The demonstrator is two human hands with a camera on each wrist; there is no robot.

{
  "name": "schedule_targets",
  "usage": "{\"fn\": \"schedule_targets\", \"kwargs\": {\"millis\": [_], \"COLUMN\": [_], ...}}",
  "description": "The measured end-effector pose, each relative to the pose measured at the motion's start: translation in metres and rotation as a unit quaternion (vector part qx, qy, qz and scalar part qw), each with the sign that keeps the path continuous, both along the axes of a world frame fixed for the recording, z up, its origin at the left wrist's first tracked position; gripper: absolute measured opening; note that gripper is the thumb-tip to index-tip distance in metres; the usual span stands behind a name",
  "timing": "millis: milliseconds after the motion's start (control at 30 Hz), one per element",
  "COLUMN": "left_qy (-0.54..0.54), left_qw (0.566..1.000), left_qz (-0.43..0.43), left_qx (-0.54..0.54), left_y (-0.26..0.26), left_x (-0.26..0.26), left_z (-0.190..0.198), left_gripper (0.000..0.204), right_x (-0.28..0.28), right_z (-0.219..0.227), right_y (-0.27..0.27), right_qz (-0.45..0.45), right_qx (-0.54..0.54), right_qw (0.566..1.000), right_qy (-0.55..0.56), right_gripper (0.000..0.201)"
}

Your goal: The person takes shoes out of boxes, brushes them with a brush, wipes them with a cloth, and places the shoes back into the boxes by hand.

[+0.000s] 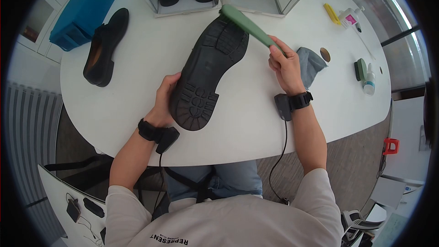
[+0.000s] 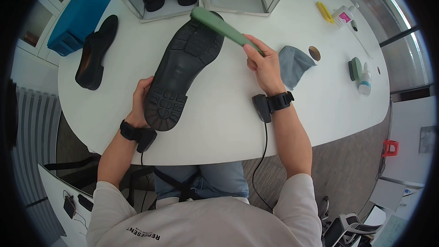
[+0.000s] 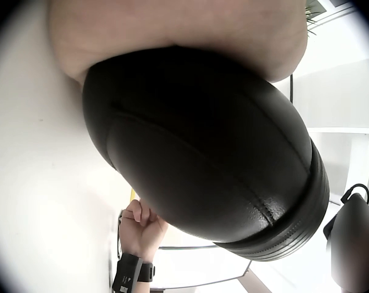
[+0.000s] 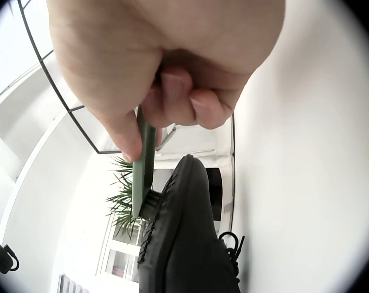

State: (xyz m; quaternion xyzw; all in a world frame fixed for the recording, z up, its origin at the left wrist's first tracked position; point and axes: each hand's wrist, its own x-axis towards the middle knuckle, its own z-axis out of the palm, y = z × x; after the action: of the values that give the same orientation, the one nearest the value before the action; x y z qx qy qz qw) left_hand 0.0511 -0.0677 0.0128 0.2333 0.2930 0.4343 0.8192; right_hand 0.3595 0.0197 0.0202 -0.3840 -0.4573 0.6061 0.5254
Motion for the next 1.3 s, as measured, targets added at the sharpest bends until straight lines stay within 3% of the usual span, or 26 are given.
{"fn": "schedule_targets", "kwargs": {"millis": [300, 733, 933, 1000, 1100, 1233, 1300], "left_qy": [0.023, -0.004, 0.02, 0.026, -0.007, -0.035, -0.025], "left_qw": [1.0, 1.0, 1.0, 0.997, 0.995, 0.995, 0.999], "left_qz": [0.01, -0.008, 0.009, 0.066, 0.075, 0.064, 0.012], "left_qx": [0.004, 0.013, 0.007, -0.036, -0.065, -0.068, -0.026], "left_y": [-0.001, -0.001, -0.002, -0.001, 0.0, 0.001, 0.001], "left_x": [-0.001, 0.001, 0.003, 0.007, 0.009, 0.004, -0.001], "left_z": [0.001, 0.003, 0.005, 0.007, 0.017, 0.008, 0.0], "left_gripper": [0.055, 0.054, 0.054, 0.049, 0.048, 0.047, 0.055], "right_x": [0.0, 0.001, -0.003, -0.004, -0.007, -0.005, -0.002], "right_z": [0.002, 0.006, 0.008, 0.01, 0.012, 0.007, 0.004], "right_y": [0.002, 0.001, -0.007, -0.011, -0.015, -0.008, -0.003], "right_qz": [-0.088, -0.083, 0.017, 0.078, 0.111, 0.062, -0.015], "right_qx": [-0.032, -0.047, -0.011, 0.0, 0.007, 0.017, 0.005], "right_qw": [0.995, 0.995, 1.0, 0.996, 0.991, 0.996, 1.0], "right_qy": [-0.022, -0.001, 0.012, -0.041, -0.073, -0.064, -0.021], "right_gripper": [0.039, 0.042, 0.04, 0.037, 0.035, 0.036, 0.037]}}
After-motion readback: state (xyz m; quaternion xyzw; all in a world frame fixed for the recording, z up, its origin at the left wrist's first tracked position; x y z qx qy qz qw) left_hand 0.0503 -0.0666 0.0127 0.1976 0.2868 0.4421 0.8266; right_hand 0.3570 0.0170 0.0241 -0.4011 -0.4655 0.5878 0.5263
